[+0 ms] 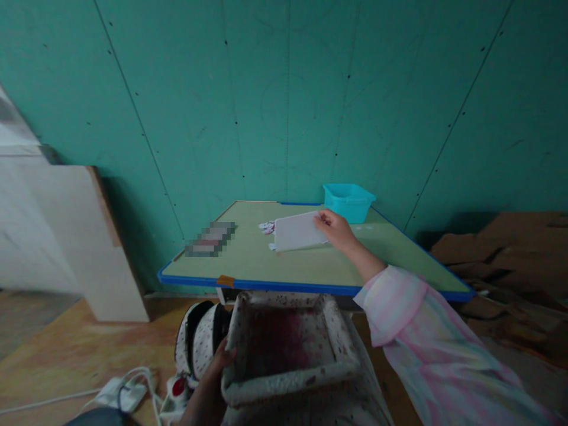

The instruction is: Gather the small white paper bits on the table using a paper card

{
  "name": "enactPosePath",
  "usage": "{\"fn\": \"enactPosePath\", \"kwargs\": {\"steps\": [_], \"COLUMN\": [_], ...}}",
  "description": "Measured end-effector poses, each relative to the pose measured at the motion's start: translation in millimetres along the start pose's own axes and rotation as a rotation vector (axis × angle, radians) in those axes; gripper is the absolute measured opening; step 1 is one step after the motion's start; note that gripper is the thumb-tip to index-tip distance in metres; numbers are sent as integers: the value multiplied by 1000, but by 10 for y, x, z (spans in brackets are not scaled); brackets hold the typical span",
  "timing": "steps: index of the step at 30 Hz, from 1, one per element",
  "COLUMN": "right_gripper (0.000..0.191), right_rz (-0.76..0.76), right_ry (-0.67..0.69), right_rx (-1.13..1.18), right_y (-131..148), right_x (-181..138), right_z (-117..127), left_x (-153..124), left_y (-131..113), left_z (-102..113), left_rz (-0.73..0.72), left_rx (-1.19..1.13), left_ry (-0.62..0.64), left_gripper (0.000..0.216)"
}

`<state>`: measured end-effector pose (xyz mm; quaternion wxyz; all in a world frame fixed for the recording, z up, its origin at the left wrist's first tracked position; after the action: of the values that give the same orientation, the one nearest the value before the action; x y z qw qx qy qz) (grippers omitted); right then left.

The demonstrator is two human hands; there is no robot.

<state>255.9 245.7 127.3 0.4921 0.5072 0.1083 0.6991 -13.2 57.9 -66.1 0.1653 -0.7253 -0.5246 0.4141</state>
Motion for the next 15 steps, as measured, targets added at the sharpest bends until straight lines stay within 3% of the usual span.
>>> {"fn": "enactPosePath", "kwargs": {"steps": [4,9,11,15], "right_gripper": [24,21,20,20], "right_rz": [-78,-111,-158,-245], "right_ry": [58,44,155,549], "right_rx": [192,138,129,234], "right_y": [-74,-95,-74,32], "right_x": [19,22,-16,-179], "right_z": [-36,-19,-72,-230], "left_x": [27,21,0,-37], "left_y": [3,4,-2,-43], "left_z": [25,18,4,0], "left_rz": [7,4,0,-15], "left_rx": [2,-34,-35,-14], "left_ry": [9,7,11,-31], "left_gripper": [55,55,54,48]}}
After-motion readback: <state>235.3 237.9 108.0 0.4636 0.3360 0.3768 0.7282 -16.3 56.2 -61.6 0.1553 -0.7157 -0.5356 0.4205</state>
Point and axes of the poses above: each hand's wrist, its own x-axis towards the middle knuckle, its own z-axis out of the back of the hand, y = z × x, the point moved 5 cm from there along x, towards the middle knuckle, and after that the axes turned 2 degrees about -y, right-handed, at the moved point
